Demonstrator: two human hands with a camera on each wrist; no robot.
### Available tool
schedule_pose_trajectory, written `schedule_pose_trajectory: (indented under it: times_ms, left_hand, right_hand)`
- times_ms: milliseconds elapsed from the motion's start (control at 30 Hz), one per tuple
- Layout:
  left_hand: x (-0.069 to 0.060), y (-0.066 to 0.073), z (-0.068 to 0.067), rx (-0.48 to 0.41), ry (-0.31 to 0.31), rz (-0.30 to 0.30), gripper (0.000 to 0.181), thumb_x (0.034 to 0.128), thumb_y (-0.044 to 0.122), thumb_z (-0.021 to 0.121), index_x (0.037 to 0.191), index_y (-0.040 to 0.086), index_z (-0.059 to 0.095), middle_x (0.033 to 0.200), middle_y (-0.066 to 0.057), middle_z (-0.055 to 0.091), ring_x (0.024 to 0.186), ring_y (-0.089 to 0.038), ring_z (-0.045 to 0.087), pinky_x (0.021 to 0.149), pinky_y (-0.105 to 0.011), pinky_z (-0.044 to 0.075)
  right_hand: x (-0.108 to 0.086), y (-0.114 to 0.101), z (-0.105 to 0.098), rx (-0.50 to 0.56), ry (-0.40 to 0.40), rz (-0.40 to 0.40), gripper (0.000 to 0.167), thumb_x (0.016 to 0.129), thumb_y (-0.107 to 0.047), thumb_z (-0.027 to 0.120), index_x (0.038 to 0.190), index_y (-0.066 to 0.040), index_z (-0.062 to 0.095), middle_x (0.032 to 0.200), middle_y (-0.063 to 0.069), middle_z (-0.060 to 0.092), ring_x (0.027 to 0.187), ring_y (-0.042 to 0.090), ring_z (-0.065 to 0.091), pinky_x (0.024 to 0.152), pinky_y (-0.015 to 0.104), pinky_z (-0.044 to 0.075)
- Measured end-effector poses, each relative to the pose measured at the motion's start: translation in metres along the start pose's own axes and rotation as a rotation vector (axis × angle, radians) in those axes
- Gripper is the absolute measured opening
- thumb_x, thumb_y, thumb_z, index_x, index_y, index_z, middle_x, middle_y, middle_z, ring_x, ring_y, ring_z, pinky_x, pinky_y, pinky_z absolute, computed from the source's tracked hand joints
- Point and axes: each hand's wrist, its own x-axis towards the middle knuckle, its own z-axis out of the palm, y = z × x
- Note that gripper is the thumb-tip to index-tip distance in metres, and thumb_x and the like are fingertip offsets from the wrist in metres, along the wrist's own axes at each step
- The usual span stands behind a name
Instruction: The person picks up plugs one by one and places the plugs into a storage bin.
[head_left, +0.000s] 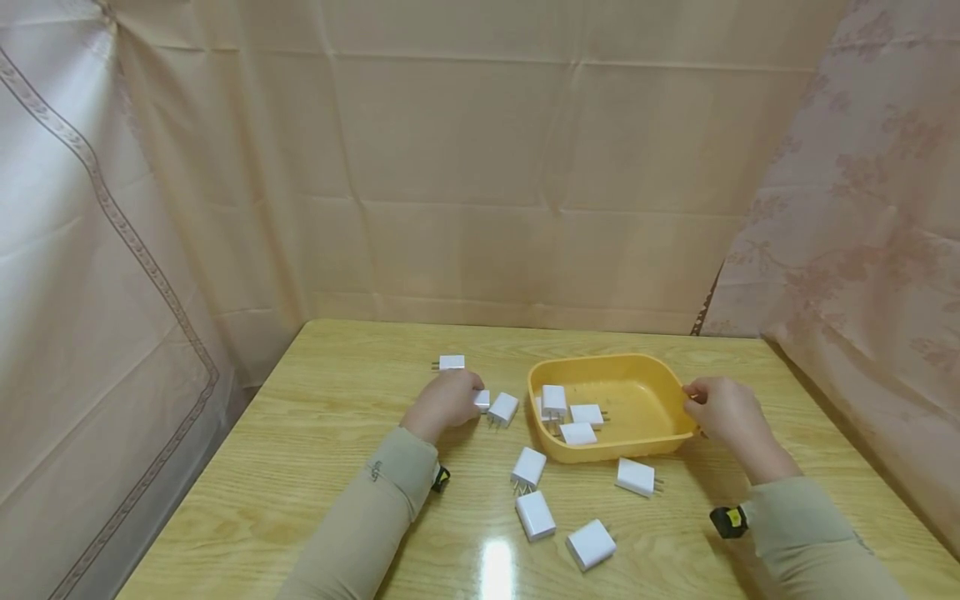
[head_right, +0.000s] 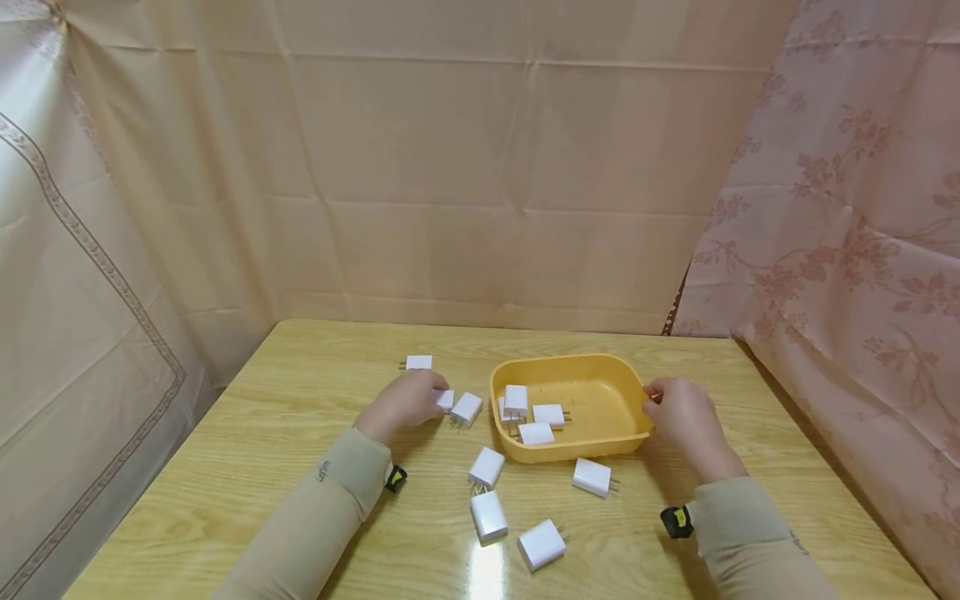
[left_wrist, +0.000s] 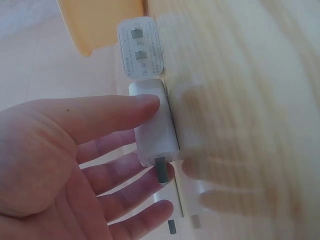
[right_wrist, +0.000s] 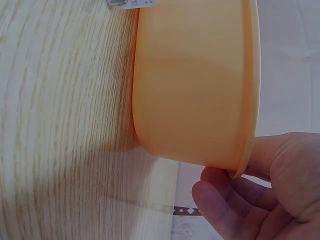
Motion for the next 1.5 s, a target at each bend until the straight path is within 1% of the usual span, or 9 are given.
schedule_pose_trajectory:
  times_ms: [300,433,600,767,933,1133,1300,1500]
  left_hand:
    - [-0.001,0.000,-0.001,-0.005,0.015,0.012,0.024,0.0883,0.009,0.075,0.112,0.006,0.075,0.109,-0.007,0.073,0.103,-0.025,0.067,0.094,-0.042,0.052]
    - [-0.001,-0.001,-0.002,0.005,0.025,0.031,0.023,0.0883,0.009,0.075,0.111,0.006,0.075,0.108,-0.007,0.073,0.103,-0.025,0.067,0.094,-0.042,0.052]
    - [0.000,-0.002,-0.004,0.017,0.030,0.042,0.021,0.0879,0.009,0.075,0.109,0.007,0.075,0.105,-0.005,0.073,0.100,-0.023,0.066,0.091,-0.041,0.053]
    - [0.000,-0.002,-0.008,0.017,0.030,0.042,0.020,0.0880,0.011,0.075,0.108,0.008,0.076,0.102,-0.004,0.071,0.094,-0.021,0.064,0.087,-0.040,0.053]
    - [-0.003,0.001,-0.014,0.020,0.040,0.040,0.020,0.0874,0.011,0.075,0.108,0.008,0.076,0.100,-0.005,0.070,0.093,-0.022,0.063,0.087,-0.041,0.053]
    - [-0.007,0.009,-0.023,0.003,0.063,0.054,0.028,0.0875,0.016,0.077,0.114,0.008,0.075,0.106,-0.006,0.071,0.097,-0.023,0.064,0.089,-0.042,0.052]
    - [-0.010,0.016,-0.029,-0.019,0.068,0.065,0.033,0.0892,0.022,0.077,0.120,0.009,0.074,0.111,-0.005,0.070,0.098,-0.021,0.063,0.088,-0.041,0.052]
    - [-0.014,0.023,-0.035,-0.034,0.065,0.078,0.036,0.0913,0.019,0.075,0.125,0.008,0.072,0.121,-0.011,0.068,0.100,-0.023,0.062,0.088,-0.041,0.053]
  right_hand:
    - [0.000,0.001,0.001,0.003,0.005,-0.007,0.034,0.096,-0.005,0.062,0.123,0.015,0.062,0.106,0.031,0.067,0.068,0.021,0.065,0.057,0.033,0.058]
    - [0.001,0.001,0.000,0.002,0.005,-0.009,0.034,0.096,-0.005,0.062,0.123,0.015,0.062,0.106,0.031,0.067,0.068,0.022,0.065,0.057,0.034,0.057]
    - [0.001,0.002,0.002,0.006,0.008,-0.013,0.034,0.096,-0.005,0.062,0.123,0.015,0.062,0.106,0.030,0.068,0.067,0.021,0.065,0.057,0.033,0.057]
    - [0.001,0.002,0.002,0.010,0.004,-0.006,0.034,0.096,-0.005,0.062,0.124,0.016,0.061,0.106,0.030,0.067,0.068,0.021,0.065,0.057,0.033,0.058]
    - [0.001,0.001,0.001,0.010,0.003,0.003,0.035,0.096,-0.004,0.061,0.124,0.016,0.061,0.107,0.031,0.067,0.068,0.021,0.064,0.058,0.033,0.058]
    - [0.000,0.001,0.001,0.014,-0.005,0.006,0.035,0.096,-0.005,0.061,0.125,0.016,0.061,0.107,0.031,0.067,0.068,0.022,0.064,0.058,0.033,0.058]
    - [0.000,0.000,0.001,0.016,-0.007,0.016,0.035,0.096,-0.004,0.062,0.125,0.016,0.061,0.107,0.031,0.067,0.068,0.023,0.064,0.059,0.033,0.058]
    - [0.001,0.000,0.001,0.009,-0.006,0.022,0.034,0.096,-0.004,0.062,0.125,0.015,0.061,0.107,0.030,0.066,0.068,0.022,0.064,0.058,0.033,0.057]
